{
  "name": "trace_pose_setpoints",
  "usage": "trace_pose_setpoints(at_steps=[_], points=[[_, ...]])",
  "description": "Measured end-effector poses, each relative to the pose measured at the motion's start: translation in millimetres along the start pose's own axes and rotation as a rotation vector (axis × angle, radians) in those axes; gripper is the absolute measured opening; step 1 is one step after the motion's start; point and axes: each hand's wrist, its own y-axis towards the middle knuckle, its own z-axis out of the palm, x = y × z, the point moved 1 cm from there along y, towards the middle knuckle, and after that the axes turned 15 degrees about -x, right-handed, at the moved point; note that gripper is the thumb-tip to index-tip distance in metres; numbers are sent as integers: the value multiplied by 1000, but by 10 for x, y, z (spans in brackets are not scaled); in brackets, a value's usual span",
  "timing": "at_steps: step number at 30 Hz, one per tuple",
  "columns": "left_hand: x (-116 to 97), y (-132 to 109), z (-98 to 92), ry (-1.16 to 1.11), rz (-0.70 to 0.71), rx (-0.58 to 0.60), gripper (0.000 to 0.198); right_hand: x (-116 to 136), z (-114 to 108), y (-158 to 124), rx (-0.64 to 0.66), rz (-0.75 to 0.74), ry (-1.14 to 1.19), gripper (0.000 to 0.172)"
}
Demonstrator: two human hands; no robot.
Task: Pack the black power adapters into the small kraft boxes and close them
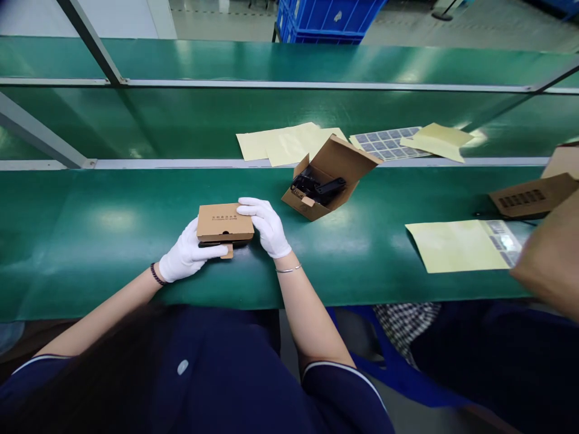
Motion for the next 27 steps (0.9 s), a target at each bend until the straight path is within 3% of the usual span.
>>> trace_pose_setpoints(at_steps=[3,5,7,9,10,13,16,21,27], points=[[-42,-16,-51,-56,98,-38,24,37,-107,-75,89,-110,-119,53],[-41,-65,-66,-107,35,-126,15,33,-118,-138,104,-174,-195,62],[-28,-141,-67,-186,-81,-302,12,22,-104,-198,87,-224,-231,53],[-11,-214,-64,-152,-148,-464,31,20,-88,-246,75,-268,-234,39],[-2,-239,-64,-72,-140,-492,41,24,-84,-264,74,-284,-236,34],[43,-242,-80,176,-1,-354,45,49,-85,-297,83,-306,-247,24],[114,-189,-132,173,125,-198,48,82,-98,-311,96,-321,-251,21],[180,-137,-209,124,171,-138,66,130,-114,-310,176,-273,-303,27],[209,-207,-212,181,137,-88,53,146,-118,-307,213,-293,-348,24]])
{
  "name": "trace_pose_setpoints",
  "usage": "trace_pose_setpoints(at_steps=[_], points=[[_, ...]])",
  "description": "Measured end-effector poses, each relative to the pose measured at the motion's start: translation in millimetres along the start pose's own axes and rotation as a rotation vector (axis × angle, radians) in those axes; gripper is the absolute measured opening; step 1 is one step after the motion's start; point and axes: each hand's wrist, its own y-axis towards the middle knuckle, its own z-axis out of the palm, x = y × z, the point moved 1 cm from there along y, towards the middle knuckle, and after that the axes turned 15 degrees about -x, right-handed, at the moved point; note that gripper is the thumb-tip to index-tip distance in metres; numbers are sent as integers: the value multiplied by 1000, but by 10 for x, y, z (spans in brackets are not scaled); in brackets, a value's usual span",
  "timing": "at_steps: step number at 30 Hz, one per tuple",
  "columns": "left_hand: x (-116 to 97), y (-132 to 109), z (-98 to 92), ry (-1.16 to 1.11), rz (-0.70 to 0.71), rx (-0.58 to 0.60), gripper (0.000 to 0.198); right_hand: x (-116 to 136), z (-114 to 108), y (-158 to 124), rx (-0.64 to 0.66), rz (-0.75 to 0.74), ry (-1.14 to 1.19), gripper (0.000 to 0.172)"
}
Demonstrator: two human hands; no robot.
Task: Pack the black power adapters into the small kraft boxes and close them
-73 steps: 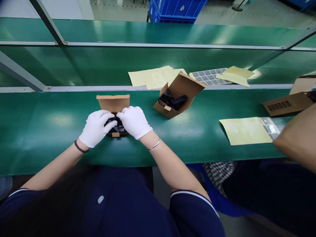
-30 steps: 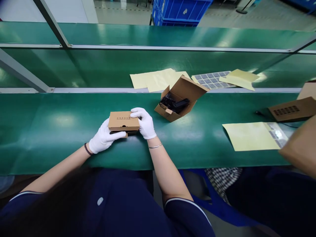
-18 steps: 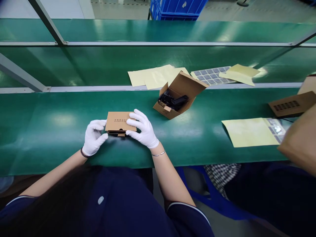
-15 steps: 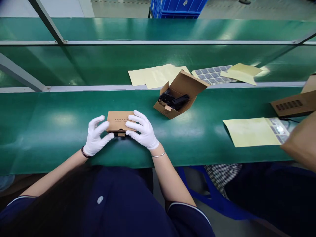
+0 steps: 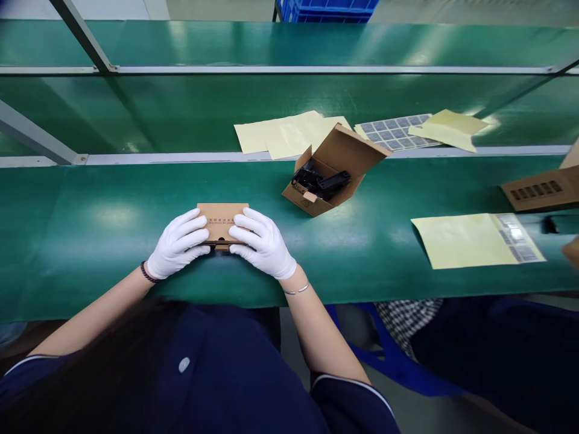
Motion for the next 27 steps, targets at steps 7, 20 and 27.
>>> trace_pose_setpoints(at_steps=[7,20,27], points=[[-53,-6,38,68,30,-3,32,-62,56,-58,1,-159,-71,19],[-82,22,139,-15,-3,-35,62,171,258,-138,-80,-409,-227,16],[-130,63,171,-46,-19,-106,62,177,301,-185,-155,-391,-182,19]])
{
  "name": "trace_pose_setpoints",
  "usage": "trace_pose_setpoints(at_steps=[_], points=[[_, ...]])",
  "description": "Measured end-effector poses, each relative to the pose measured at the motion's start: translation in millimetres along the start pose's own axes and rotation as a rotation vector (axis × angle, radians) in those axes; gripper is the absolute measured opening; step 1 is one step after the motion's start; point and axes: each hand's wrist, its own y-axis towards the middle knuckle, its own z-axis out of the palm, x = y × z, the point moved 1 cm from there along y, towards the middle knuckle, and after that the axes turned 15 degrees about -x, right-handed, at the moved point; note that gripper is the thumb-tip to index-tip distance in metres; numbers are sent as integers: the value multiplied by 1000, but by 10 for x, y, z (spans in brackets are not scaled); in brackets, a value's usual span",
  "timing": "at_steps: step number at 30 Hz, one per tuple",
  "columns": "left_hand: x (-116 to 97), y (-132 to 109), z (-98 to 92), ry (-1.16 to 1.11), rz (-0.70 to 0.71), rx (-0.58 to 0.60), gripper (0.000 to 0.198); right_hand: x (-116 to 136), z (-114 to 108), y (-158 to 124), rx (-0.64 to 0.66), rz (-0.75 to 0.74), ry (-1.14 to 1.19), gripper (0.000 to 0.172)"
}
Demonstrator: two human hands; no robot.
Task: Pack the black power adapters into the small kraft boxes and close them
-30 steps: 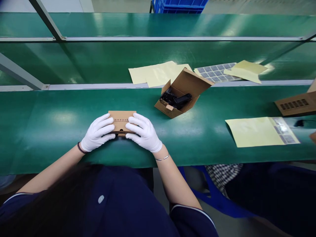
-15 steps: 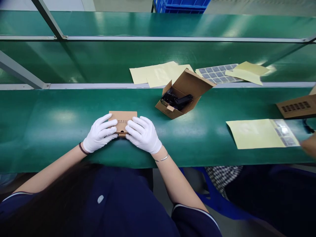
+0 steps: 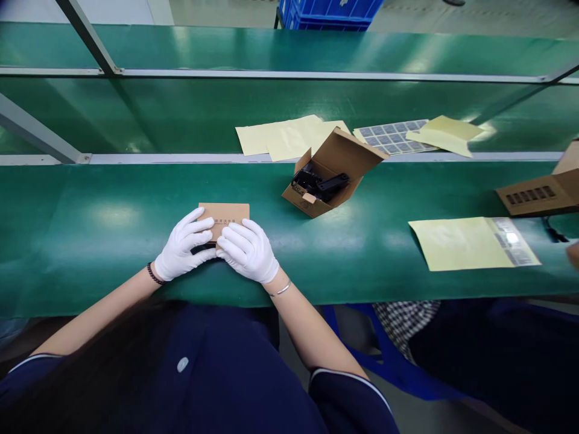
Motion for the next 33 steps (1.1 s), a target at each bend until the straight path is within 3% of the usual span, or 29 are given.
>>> trace_pose_setpoints(at_steps=[4,8,14,18,20,23,26,30,33], points=[[-56,23,28,-29,-4,-31,51,-6,-3,-56,-35,58,33,28],[-131,-8,71,45,-95,-105,32,-12,-11,-76,44,135,22,24],[-126,-18,97,19,-145,-100,28,-15,-23,6,108,124,-6,20],[-198,102,112,3,-159,-116,21,23,-102,44,-12,31,-10,25],[-254,161,156,47,-151,-7,31,1,-139,5,-28,-28,-6,33],[-189,201,256,273,-125,306,36,-173,-69,-86,-36,-67,-52,37],[-88,210,308,385,-154,422,39,-278,34,-66,-101,-82,-76,37],[-27,168,408,382,-170,330,37,-247,70,51,-135,-111,-113,33],[60,125,494,357,-148,222,34,-273,118,94,-170,-8,-136,29]])
